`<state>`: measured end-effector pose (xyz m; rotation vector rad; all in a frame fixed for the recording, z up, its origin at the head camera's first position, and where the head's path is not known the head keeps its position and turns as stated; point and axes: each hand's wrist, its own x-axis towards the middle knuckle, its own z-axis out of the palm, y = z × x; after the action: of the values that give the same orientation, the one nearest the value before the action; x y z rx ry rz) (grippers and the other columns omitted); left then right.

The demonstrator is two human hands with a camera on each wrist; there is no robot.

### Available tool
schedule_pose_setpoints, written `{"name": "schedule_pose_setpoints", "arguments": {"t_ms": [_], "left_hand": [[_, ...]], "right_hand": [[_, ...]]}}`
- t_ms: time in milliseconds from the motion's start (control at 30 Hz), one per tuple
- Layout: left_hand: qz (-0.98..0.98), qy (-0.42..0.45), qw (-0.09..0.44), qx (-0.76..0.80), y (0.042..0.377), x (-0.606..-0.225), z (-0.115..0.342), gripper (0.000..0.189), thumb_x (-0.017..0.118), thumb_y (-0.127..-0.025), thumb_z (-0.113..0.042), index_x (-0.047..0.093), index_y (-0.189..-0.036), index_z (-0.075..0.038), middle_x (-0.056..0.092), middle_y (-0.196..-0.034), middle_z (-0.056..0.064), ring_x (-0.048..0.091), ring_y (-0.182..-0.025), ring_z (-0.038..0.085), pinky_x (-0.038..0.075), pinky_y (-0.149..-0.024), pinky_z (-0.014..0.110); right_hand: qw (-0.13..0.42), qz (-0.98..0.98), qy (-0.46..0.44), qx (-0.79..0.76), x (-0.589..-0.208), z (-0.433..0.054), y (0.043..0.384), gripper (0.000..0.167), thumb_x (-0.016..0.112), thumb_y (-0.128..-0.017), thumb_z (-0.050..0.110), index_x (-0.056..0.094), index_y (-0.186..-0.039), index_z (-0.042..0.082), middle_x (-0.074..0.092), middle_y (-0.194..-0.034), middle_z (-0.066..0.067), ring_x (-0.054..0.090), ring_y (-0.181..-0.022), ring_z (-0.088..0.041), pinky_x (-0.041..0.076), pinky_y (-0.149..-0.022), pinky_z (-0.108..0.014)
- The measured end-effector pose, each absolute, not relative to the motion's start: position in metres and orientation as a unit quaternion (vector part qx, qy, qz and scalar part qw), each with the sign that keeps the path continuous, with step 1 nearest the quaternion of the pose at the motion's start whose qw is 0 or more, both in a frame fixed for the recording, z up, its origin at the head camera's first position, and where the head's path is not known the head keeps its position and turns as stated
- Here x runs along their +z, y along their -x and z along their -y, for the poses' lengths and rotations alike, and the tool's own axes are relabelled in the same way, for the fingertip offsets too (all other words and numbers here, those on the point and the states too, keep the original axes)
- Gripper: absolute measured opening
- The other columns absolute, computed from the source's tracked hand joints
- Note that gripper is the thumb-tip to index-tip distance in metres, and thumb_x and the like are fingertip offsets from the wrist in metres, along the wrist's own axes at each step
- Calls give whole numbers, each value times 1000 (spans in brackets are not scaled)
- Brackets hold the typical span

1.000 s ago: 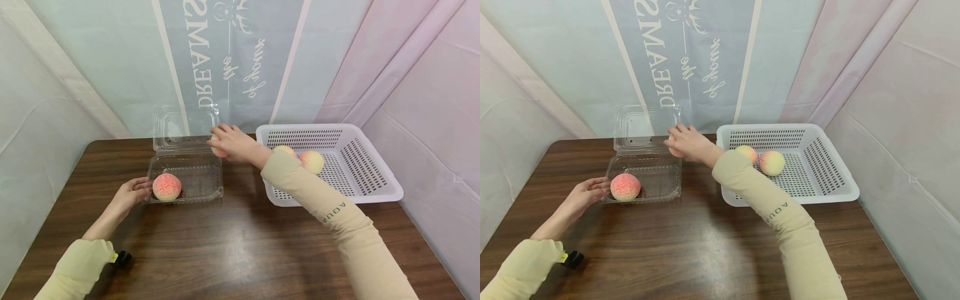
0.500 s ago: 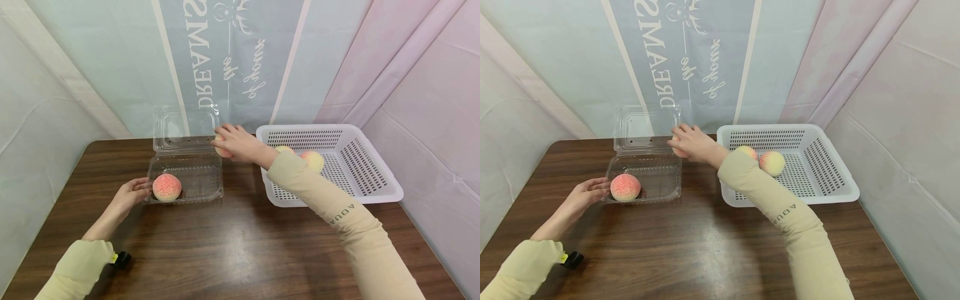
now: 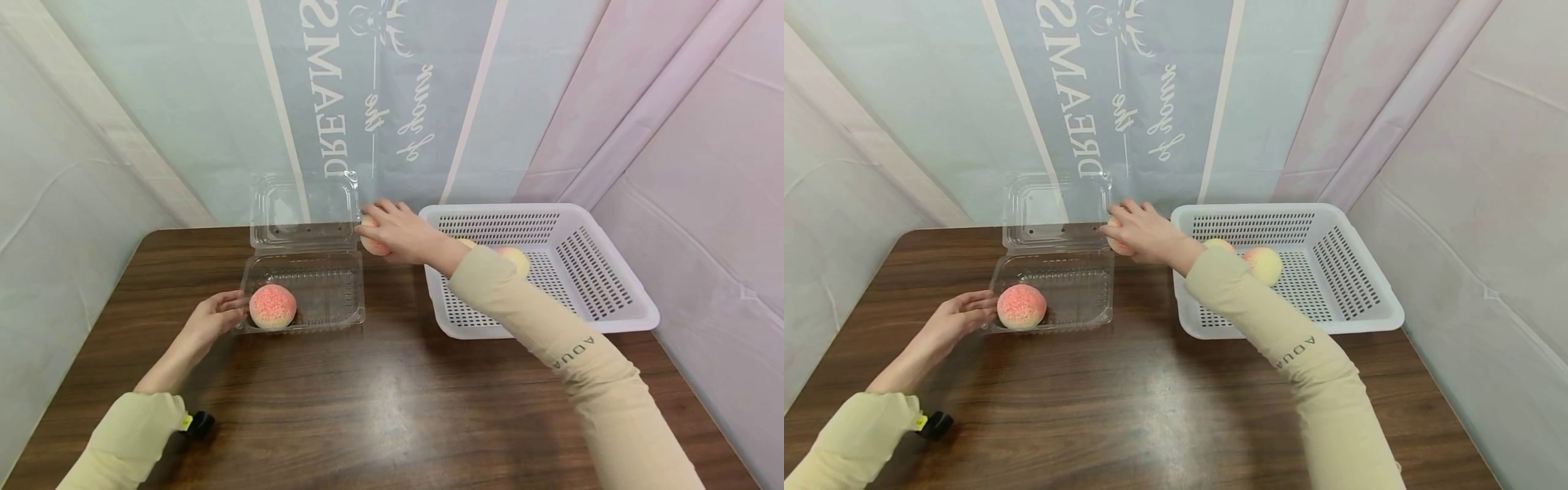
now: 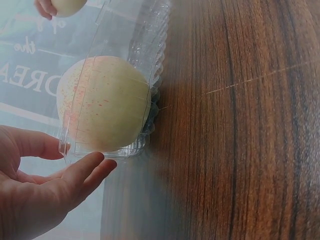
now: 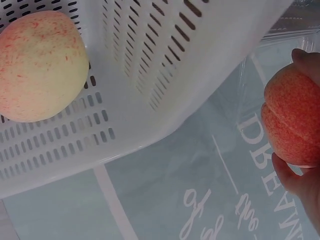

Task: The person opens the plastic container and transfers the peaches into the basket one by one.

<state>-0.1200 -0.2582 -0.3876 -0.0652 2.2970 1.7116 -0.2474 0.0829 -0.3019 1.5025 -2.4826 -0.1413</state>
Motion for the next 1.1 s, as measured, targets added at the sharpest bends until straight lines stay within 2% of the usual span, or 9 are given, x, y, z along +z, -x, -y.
{"name": "schedule_pose_setpoints", "arguments": {"t_ms": [433,800,1100], "left_hand": [[-794,25,140,592,120,-389,258,51,38,-95,-3,15,-135,19,28,-134,39,49,-87,-12,45,-76,12],[-793,25,138,593,120,-389,258,51,38,-95,-3,15,-135,19,27,-134,40,49,-87,-12,45,-76,12],[-793,23,136,594,120,-389,258,51,38,-95,-3,15,-135,19,28,-133,39,49,-87,-13,45,-77,12]], "right_hand": [[116,857,-501,-45,-300,-97,248,57,71,-67,13,53,-121,16,42,-124,-15,37,-114,-35,41,-80,-49],[135,847,-513,-38,-301,-105,248,56,73,-65,12,53,-118,14,44,-120,-16,39,-109,-35,44,-74,-47],[137,842,-520,-33,-299,-113,247,57,74,-66,14,54,-119,12,44,-122,-19,38,-111,-36,43,-75,-47]]}}
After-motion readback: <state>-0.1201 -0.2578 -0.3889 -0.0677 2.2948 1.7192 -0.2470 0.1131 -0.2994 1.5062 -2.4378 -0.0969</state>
